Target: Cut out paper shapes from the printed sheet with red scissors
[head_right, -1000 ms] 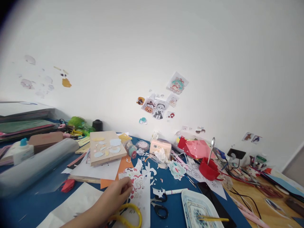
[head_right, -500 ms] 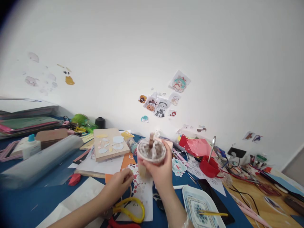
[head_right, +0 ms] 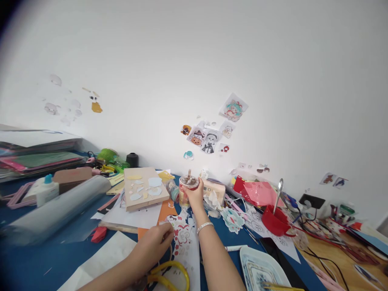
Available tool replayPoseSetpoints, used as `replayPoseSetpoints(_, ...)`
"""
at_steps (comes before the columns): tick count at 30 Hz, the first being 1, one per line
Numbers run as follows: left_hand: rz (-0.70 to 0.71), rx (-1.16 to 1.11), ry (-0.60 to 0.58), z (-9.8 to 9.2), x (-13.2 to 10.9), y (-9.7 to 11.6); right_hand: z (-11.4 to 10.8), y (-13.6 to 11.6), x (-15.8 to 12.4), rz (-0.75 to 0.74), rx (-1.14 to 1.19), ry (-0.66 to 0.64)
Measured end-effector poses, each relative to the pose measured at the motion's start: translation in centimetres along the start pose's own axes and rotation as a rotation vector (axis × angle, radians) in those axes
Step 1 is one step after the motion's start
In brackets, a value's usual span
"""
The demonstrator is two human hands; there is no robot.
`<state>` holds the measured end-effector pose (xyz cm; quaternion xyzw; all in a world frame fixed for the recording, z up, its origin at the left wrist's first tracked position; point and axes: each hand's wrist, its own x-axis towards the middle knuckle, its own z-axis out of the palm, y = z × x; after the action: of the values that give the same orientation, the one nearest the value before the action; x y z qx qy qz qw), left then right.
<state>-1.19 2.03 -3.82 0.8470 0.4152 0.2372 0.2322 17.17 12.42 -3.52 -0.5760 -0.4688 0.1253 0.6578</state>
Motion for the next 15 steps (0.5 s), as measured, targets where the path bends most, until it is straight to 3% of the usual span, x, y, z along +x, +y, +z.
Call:
replayPoseSetpoints(8,-0.007,0.014,-0.022,-0.2,-0.3,0.4,-3.2,1.8,-0.4,0.002,-0.025,-0.271)
replayPoseSetpoints(15,-0.020,0.057,-0.039,0.2,-0.2,0.1,-4.4,4.0,0.1,0.119,-0.472,-0.429)
